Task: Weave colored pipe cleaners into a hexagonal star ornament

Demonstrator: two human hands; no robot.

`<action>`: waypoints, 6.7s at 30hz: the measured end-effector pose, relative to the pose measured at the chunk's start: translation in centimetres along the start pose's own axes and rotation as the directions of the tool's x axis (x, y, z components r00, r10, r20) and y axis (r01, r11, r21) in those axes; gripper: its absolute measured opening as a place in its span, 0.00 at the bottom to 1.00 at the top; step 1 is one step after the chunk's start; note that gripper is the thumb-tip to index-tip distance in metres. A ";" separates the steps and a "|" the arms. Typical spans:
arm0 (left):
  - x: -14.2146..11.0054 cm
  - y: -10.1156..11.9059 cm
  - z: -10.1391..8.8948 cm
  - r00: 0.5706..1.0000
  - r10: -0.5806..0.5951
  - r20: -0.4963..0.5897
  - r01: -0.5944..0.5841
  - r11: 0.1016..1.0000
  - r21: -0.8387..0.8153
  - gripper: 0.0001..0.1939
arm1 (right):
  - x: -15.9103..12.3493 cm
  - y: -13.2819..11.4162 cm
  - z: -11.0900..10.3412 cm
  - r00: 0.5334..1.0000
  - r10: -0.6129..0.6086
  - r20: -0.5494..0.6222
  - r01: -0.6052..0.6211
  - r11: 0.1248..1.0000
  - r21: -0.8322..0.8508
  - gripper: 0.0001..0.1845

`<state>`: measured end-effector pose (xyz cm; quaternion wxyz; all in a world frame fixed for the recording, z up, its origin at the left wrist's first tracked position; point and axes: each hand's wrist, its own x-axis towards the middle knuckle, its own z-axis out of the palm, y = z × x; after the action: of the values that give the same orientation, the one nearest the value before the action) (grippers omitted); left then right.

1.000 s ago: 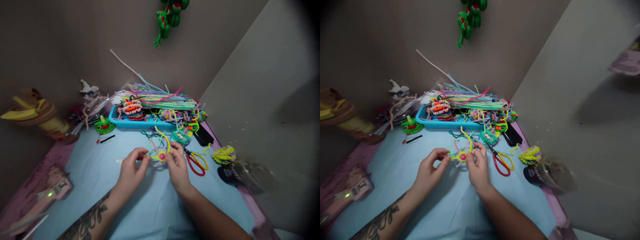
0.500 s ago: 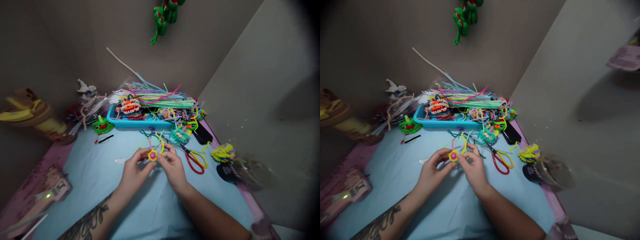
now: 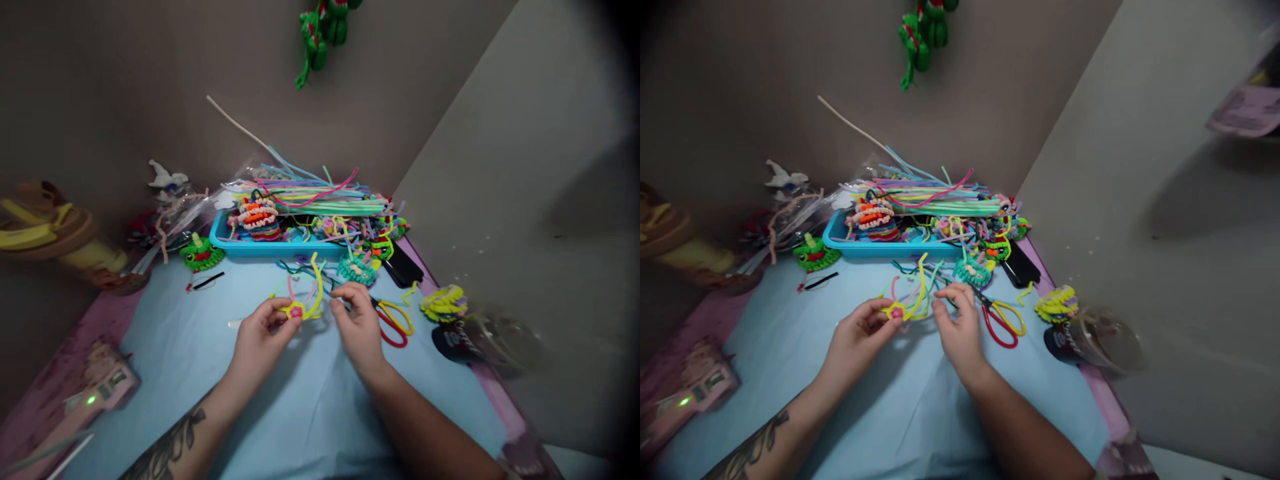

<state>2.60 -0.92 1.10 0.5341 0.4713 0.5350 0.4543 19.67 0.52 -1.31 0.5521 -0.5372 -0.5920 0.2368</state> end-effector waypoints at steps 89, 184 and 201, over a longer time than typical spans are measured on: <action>0.8 0.5 -0.8 0.993 -0.116 -0.025 0.101 0.936 -0.338 0.16 | -1.4 -1.3 0.3 0.933 -0.307 0.188 0.326 0.942 -0.077 0.12; -0.1 -0.1 0.5 0.999 0.027 0.034 -0.023 0.993 -0.115 0.11 | -1.7 -1.9 1.0 0.965 -0.200 0.171 0.233 0.952 -0.197 0.06; 0.1 -0.8 -0.2 0.985 0.172 0.004 -0.169 0.968 0.187 0.08 | -1.9 -1.3 0.7 0.964 -0.234 0.125 0.258 0.936 -0.240 0.08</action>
<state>2.35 -0.91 0.31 0.4430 0.5608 0.5362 0.4493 18.14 -1.38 -1.12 0.4755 -0.5135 -0.7053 0.1131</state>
